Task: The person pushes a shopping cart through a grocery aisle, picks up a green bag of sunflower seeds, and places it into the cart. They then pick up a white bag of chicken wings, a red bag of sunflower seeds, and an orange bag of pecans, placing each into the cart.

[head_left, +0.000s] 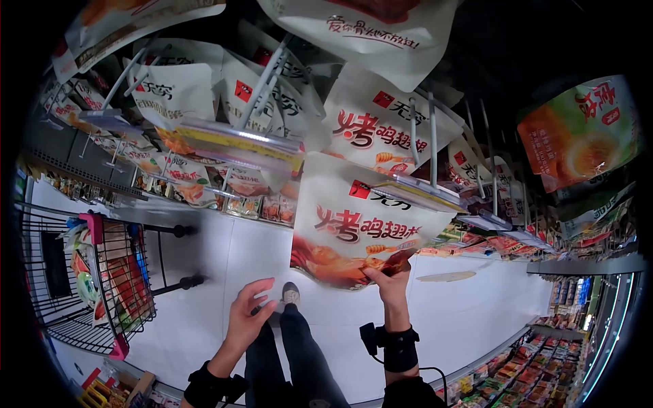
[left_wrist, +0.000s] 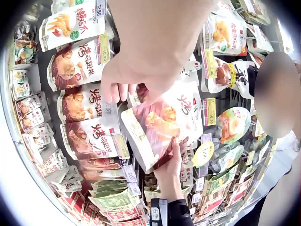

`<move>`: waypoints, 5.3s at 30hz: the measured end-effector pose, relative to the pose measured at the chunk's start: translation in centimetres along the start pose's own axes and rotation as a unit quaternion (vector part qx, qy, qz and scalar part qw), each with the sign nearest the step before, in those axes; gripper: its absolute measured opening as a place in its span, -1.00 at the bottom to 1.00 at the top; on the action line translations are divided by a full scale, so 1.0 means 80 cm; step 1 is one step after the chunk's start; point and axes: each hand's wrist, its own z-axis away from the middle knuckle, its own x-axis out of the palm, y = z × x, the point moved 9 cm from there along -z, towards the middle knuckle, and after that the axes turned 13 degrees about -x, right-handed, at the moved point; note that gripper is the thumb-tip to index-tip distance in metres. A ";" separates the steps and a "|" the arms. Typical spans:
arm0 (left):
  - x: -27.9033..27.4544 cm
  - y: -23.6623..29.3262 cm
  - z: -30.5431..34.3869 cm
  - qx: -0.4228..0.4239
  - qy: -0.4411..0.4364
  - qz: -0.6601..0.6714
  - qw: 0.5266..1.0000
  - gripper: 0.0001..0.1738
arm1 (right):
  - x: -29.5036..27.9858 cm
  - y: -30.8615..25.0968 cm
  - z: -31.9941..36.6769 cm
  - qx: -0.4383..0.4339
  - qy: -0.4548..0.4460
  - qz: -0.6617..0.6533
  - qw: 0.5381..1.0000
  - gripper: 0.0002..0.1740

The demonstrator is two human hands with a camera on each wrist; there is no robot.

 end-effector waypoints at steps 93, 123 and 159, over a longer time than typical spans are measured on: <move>0.030 -0.040 -0.005 -0.014 -0.061 -0.012 0.998 -0.60 | -0.017 0.040 -0.087 -0.111 0.060 -0.028 0.992 -0.53; -0.026 0.053 0.130 0.122 0.011 -0.035 0.992 -0.42 | 0.053 -0.046 0.150 0.058 0.090 -0.053 0.993 -0.34; -0.105 -0.068 0.566 0.256 0.317 0.104 0.907 -0.53 | 0.111 -0.180 0.419 0.138 -0.306 -0.093 0.937 -0.61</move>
